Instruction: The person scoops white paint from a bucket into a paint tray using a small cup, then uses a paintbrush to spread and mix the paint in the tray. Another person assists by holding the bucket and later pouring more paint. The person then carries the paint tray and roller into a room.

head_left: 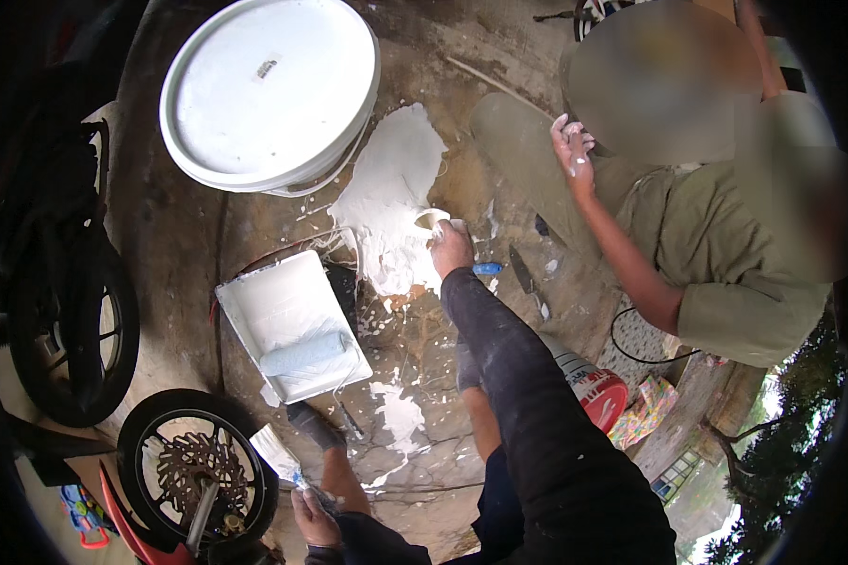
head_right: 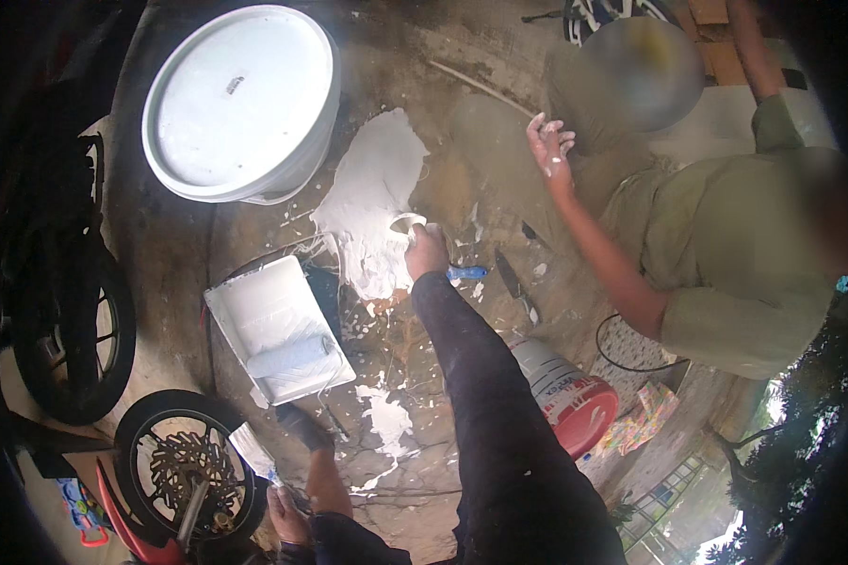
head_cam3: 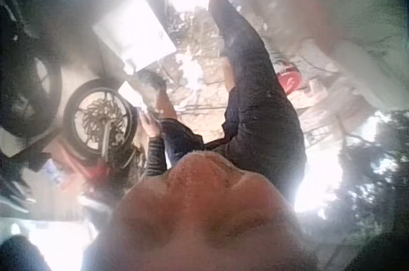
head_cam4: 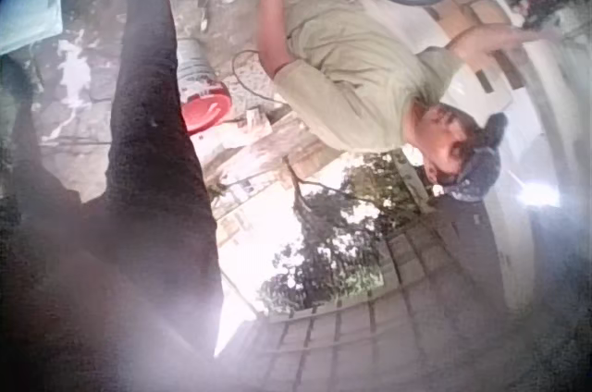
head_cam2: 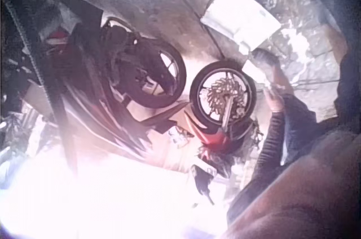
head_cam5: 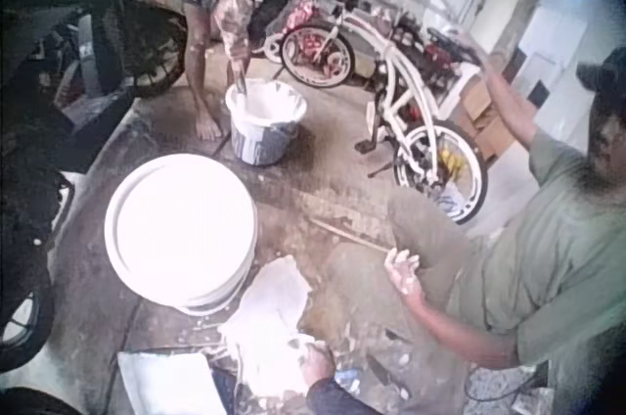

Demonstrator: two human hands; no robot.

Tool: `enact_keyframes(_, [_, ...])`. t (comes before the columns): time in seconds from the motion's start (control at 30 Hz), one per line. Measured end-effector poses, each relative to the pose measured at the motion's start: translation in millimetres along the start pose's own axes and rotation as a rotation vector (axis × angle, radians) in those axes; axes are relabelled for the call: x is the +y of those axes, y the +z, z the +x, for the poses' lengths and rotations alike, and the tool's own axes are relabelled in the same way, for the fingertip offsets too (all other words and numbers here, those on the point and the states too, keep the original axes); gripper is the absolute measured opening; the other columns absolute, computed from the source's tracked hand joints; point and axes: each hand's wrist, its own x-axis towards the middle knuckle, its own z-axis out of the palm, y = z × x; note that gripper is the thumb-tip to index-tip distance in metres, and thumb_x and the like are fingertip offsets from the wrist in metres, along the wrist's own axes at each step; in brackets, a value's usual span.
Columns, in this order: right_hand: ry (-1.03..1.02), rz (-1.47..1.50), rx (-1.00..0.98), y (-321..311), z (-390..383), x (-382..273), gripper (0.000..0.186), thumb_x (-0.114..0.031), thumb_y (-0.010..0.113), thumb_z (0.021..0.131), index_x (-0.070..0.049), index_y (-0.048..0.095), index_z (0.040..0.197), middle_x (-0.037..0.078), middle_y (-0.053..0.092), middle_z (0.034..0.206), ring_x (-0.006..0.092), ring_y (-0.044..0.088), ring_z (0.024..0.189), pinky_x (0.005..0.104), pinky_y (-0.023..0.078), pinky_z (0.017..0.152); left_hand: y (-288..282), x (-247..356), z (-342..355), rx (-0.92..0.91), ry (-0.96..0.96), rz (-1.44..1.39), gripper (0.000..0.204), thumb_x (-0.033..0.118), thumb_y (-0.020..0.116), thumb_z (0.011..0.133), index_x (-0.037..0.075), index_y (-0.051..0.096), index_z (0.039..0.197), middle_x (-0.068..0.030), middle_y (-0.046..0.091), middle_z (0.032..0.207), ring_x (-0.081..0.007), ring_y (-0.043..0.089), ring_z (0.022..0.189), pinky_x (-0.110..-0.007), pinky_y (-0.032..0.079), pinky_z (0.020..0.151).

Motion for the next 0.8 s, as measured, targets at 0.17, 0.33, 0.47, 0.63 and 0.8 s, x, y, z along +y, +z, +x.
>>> enact_keyframes(0.17, [-0.058,0.11,0.04,-112.4,12.8,-57.1,0.033,-0.006,0.071,0.072,-0.003,0.066,0.104,0.016,0.057,0.106,0.034,0.054,0.103,0.0405,0.045,0.089,-7.0,6.6,-8.9,0.106,0.155,0.019,0.027,0.026,0.044,0.102,0.001,0.048,0.092,-0.0041,0.05,0.074,-0.0132,0.048,0.064,-0.029,0.041,0.059])
enact_keyframes(0.33, [-0.364,0.011,0.155,-260.8,54.2,-152.7,0.03,-0.01,0.074,0.073,-0.004,0.067,0.102,0.018,0.056,0.11,0.0346,0.054,0.107,0.039,0.045,0.093,-34.4,-54.0,-5.8,-0.046,0.16,0.18,0.039,0.036,0.047,0.099,0.001,0.042,0.115,-0.0104,0.044,0.106,-0.0166,0.047,0.091,-0.028,0.042,0.079])
enact_keyframes(0.47, [-0.54,-0.009,0.309,-341.7,111.0,-217.0,0.034,-0.017,0.079,0.07,-0.003,0.068,0.099,0.02,0.056,0.112,0.0357,0.053,0.108,0.0402,0.045,0.092,-48.4,-85.9,-8.3,-0.132,0.161,0.327,0.064,0.041,0.05,0.096,-0.001,0.034,0.142,-0.0261,0.042,0.14,-0.0336,0.046,0.125,-0.039,0.038,0.104])
enact_keyframes(0.63, [-0.665,-0.166,0.381,-429.3,161.6,-326.5,0.029,-0.023,0.078,0.07,-0.008,0.072,0.094,0.02,0.063,0.097,0.0363,0.057,0.1,0.0437,0.045,0.089,-65.7,-20.2,-40.9,-0.076,0.096,0.064,0.055,0.041,0.044,0.097,-0.002,0.047,0.132,-0.0288,0.055,0.12,-0.0391,0.052,0.113,-0.042,0.042,0.096])
enact_keyframes(0.8, [-0.557,-0.151,0.347,-461.4,189.5,-390.2,0.03,-0.028,0.078,0.071,-0.012,0.073,0.096,0.019,0.065,0.102,0.0349,0.058,0.104,0.0448,0.041,0.095,-65.3,4.0,-57.4,-0.056,0.055,0.009,0.049,0.04,0.041,0.098,-0.002,0.053,0.122,-0.0268,0.058,0.108,-0.0393,0.056,0.098,-0.044,0.045,0.085])
